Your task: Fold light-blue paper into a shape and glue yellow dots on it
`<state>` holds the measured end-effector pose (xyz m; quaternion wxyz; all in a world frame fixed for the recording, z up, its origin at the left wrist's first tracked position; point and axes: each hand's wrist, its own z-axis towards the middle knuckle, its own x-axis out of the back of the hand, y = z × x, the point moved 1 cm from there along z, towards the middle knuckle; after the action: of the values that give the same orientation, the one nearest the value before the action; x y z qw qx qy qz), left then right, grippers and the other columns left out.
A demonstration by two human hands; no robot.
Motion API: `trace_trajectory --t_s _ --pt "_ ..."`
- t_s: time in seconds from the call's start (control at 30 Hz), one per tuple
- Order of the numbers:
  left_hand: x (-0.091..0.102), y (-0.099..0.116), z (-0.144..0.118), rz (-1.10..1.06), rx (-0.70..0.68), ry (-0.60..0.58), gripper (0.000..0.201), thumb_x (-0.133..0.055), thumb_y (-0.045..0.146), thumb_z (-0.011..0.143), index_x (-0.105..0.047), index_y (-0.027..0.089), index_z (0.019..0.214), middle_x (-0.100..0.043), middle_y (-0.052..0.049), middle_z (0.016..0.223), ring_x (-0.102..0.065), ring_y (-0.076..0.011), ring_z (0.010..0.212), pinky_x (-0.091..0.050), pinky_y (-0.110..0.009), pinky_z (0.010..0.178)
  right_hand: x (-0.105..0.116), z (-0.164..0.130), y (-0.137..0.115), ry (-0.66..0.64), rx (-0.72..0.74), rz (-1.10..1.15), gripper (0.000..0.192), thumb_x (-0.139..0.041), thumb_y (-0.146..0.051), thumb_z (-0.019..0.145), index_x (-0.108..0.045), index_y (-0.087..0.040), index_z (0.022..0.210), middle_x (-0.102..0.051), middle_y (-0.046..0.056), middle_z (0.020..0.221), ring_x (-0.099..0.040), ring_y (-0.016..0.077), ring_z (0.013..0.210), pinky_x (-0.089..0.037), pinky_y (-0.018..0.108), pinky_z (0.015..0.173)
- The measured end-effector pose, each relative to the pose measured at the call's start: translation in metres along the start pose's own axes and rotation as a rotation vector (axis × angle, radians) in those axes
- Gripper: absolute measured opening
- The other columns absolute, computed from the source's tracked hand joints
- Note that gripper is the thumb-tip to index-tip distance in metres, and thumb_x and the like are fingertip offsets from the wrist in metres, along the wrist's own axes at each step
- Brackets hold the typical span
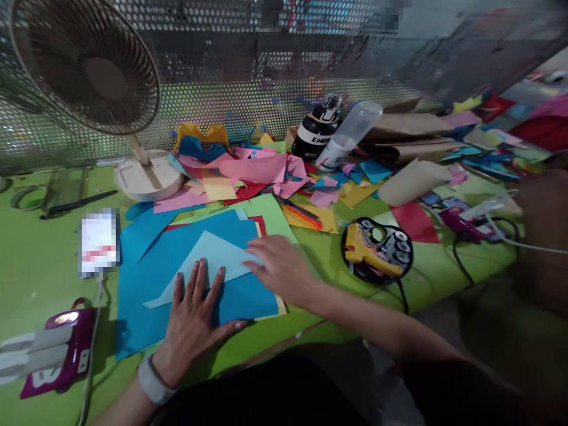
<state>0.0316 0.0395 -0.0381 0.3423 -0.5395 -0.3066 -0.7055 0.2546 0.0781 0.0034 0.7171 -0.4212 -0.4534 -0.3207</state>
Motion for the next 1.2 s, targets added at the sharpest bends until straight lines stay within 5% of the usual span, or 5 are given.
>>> trace_trajectory --t_s 0.17,0.37,0.83,0.93,1.2 --pt "-0.005 -0.004 0.0 0.011 -0.064 0.044 0.098 -0.046 0.077 0.077 -0.028 0.017 0.152 -0.024 -0.021 0.157 -0.024 -0.0374 0.144 -0.012 -0.057 0.115 -0.045 0.006 -0.049 -0.17 0.211 0.06 0.091 -0.032 -0.07 0.091 -0.03 0.003 0.146 -0.024 0.024 0.155 -0.016 0.0304 0.147 -0.015 0.046 0.119" --pt "-0.002 -0.008 0.001 0.025 -0.042 0.019 0.104 -0.042 0.08 0.076 -0.021 0.014 0.153 -0.026 -0.022 0.156 -0.026 -0.0391 0.143 -0.01 -0.058 0.115 -0.051 -0.015 -0.026 -0.251 0.117 0.094 0.101 -0.031 -0.074 0.088 -0.022 0.005 0.148 -0.011 0.026 0.157 0.0 0.0314 0.148 -0.009 0.05 0.121" --pt "0.031 -0.059 -0.051 0.16 0.052 -0.004 0.093 -0.026 0.073 0.087 -0.017 0.009 0.153 -0.038 -0.021 0.151 -0.038 -0.036 0.138 -0.018 -0.057 0.114 -0.009 -0.047 0.033 -0.229 0.005 -0.135 0.079 -0.032 -0.062 0.095 -0.035 -0.001 0.145 -0.03 0.024 0.153 -0.024 0.0334 0.144 -0.025 0.055 0.115" --pt "0.045 -0.049 -0.031 0.179 0.174 0.057 0.086 -0.03 0.072 0.088 -0.035 0.01 0.147 -0.036 -0.023 0.152 -0.032 -0.0385 0.14 -0.019 -0.062 0.112 -0.008 -0.033 0.02 -0.057 0.173 -0.165 0.052 -0.041 -0.047 0.098 -0.053 -0.011 0.134 -0.043 0.019 0.147 -0.039 0.0309 0.137 -0.033 0.05 0.111" --pt "0.034 -0.032 0.007 0.048 -0.155 -0.123 0.025 -0.043 0.019 0.097 -0.063 0.017 0.111 -0.067 -0.01 0.112 -0.063 -0.0239 0.098 -0.053 -0.038 0.081 -0.04 -0.002 -0.007 0.026 0.686 -0.313 0.027 -0.041 -0.005 0.094 -0.063 -0.01 0.108 -0.067 0.012 0.099 -0.059 0.0211 0.086 -0.049 0.036 0.076"
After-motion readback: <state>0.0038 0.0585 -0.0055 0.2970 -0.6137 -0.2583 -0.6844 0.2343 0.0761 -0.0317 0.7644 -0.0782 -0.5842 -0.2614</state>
